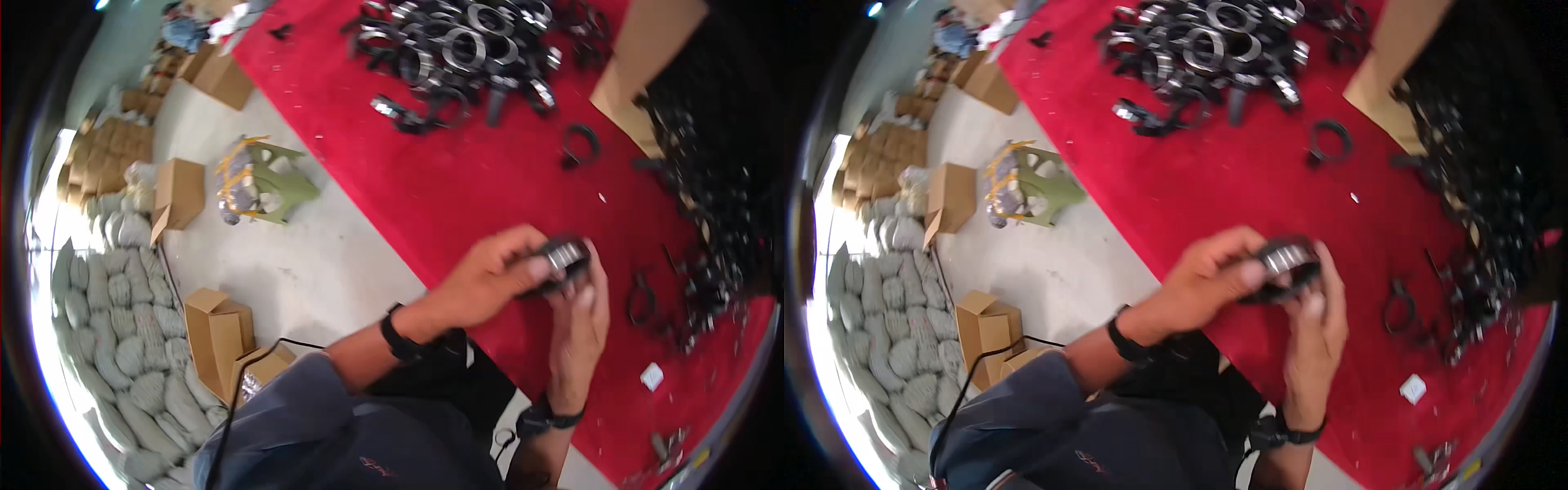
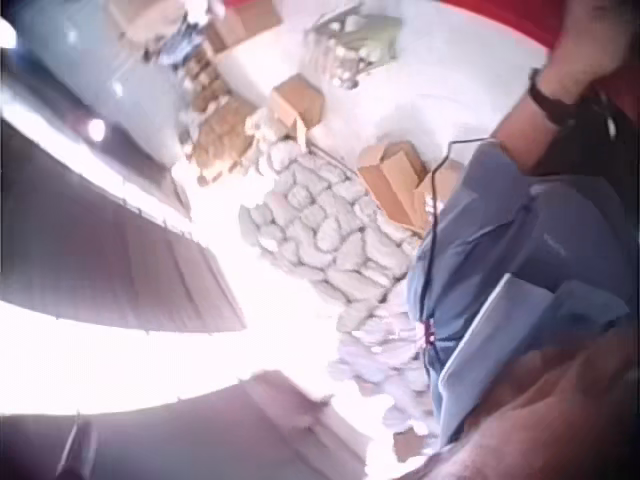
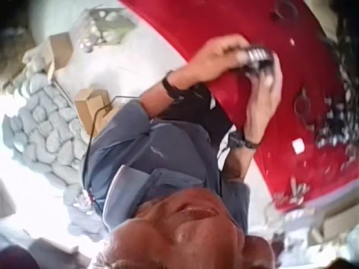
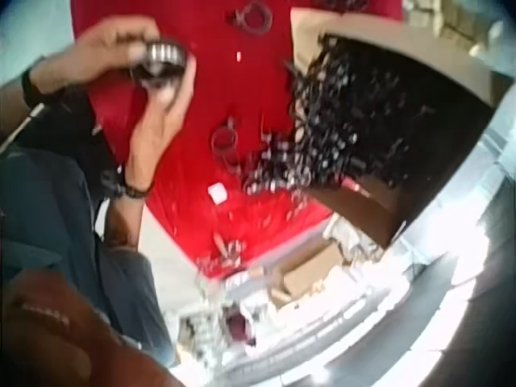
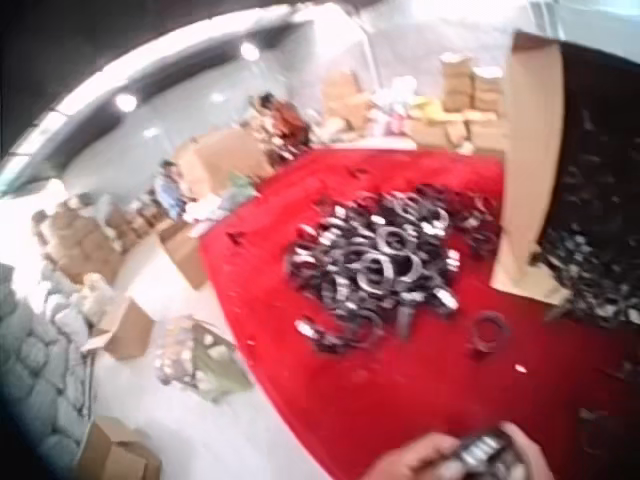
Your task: Manually assembling black plastic circular components with metal ring fasteners.
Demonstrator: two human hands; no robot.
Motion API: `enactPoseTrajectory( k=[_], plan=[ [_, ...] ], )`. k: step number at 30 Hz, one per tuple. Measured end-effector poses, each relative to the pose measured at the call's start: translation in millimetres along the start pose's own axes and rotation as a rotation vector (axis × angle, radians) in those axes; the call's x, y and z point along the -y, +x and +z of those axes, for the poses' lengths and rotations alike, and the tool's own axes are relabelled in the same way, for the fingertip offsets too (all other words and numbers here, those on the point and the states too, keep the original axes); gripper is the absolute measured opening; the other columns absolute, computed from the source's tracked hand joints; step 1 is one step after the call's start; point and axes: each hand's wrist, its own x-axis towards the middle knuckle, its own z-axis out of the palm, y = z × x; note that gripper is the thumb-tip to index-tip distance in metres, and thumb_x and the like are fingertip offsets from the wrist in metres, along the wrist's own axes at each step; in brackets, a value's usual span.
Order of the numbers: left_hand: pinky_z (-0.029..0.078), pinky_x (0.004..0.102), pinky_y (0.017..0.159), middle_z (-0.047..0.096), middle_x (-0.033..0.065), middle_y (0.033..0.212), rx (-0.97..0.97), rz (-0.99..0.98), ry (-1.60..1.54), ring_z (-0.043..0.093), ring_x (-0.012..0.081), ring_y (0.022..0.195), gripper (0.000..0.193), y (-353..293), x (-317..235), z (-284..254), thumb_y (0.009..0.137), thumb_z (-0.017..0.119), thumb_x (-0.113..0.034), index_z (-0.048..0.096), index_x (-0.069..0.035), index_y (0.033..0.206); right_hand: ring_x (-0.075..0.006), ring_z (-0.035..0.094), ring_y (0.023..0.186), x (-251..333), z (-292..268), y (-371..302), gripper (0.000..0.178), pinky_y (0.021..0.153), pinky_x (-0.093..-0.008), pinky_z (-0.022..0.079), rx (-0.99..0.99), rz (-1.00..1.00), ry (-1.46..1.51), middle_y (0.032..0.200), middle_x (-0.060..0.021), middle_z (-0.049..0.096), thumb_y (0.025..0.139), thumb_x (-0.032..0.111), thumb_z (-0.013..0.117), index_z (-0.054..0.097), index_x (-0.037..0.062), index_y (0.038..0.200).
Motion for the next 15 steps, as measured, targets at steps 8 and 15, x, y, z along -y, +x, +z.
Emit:
enactPoseTrajectory(
  k=[8, 15],
  plan=[
    [0.053, 0.0335, 0.101, 0.07, 0.0078, 0.124, -0.008, -0.077, -0.018, 0.067, 0.0157, 0.115, 0.026, 23.7, -124.4, 61.2, 0.113, 0.06, -0.019, 0.064, 0.0, 0.129, -0.0268, 0.059, 0.134, 161.4, 21.1, 19.1, 0.071, 0.111, -0.04, 0.051, 0.16, 0.012, -0.302, 0.148, -0.014, 0.056, 0.101, 0.03, 0.075, 0.048, 0.0008, 0.16],
    [0.054, 0.0328, 0.092, 0.066, 0.0101, 0.126, -0.092, 0.103, 0.329, 0.066, 0.0195, 0.116, 0.024, -8.0, -226.5, 134.5, 0.1, 0.076, -0.012, 0.074, 0.001, 0.12, -0.0275, 0.066, 0.126, 279.2, 66.5, -11.1, 0.094, 0.105, -0.0409, 0.058, 0.212, -0.135, -0.349, 0.142, -0.016, 0.059, 0.072, -0.002, 0.09, 0.05, 0.0017, 0.156]
  ],
)
